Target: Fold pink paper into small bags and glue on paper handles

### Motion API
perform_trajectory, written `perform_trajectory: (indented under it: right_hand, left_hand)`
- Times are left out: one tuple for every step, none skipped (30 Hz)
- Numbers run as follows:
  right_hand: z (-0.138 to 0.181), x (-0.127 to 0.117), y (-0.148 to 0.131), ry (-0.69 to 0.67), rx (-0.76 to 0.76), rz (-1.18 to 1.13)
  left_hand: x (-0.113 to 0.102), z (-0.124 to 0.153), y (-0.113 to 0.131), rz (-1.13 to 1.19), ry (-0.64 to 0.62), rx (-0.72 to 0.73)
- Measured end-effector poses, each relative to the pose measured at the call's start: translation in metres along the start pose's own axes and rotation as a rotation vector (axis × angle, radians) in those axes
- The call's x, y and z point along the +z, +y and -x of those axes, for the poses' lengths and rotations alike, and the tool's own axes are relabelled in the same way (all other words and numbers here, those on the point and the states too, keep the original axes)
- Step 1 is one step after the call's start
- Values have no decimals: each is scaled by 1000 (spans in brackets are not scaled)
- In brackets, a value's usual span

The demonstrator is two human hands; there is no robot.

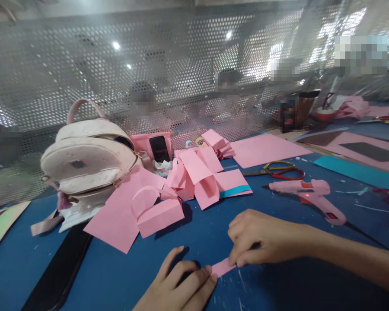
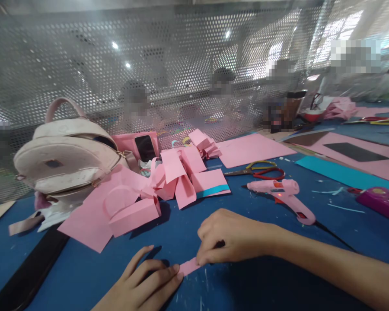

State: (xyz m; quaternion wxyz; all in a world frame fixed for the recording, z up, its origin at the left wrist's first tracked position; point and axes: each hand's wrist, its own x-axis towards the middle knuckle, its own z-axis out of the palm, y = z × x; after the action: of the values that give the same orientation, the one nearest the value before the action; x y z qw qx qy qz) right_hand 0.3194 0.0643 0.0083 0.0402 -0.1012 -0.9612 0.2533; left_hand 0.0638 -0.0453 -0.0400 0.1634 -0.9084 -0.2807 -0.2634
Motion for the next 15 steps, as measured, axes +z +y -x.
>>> perform_trajectory:
  right_hand:
    - [1, 0, 0, -1, -34, 106]
    - [2, 1, -2, -7, -52, 211]
    - [2, 1, -5, -23, -57, 299]
    - [3, 1, -9, -44, -46, 366]
    - [3, 1, -13, -69, -28, 414]
    - [3, 1, -18, -96, -10, 446]
    - [3, 1, -23, -118, 5, 469]
    - [4, 0, -27, -133, 11, 486]
    - [4, -1, -30, -141, 10, 500]
    - [5, -1, -33, -144, 5, 510]
    - [5, -2, -34, -145, -2, 511]
    - [6, -3, -35, -140, -7, 506]
    - [6, -3, -34, -135, -10, 492]
    - [6, -3, -33, -130, -14, 469]
    - [6, -3, -30, -125, -16, 439]
  left_hand:
    - [0, 0, 0, -2, -7, 6]
    - [-1, 0, -1, -2, -19, 14]
    - [-2, 0, -1, -1, -32, 20]
    - [-2, 0, -1, 2, -40, 18]
    - [-3, 0, -1, 5, -42, 11]
    - [-4, 0, -1, 5, -41, 6]
    - [-4, 0, -1, 2, -45, 6]
    - [-5, 0, -1, -3, -53, 11]
    - [-6, 0, -1, -8, -62, 17]
    - [-6, -1, -1, -10, -69, 21]
    - [-7, -1, -1, -9, -77, 22]
    - [-8, -1, -1, -5, -85, 18]
    - [-9, -2, -1, 2, -94, 13]
    - [-11, -2, -1, 12, -108, 11]
    - [-12, -2, -1, 22, -123, 10]
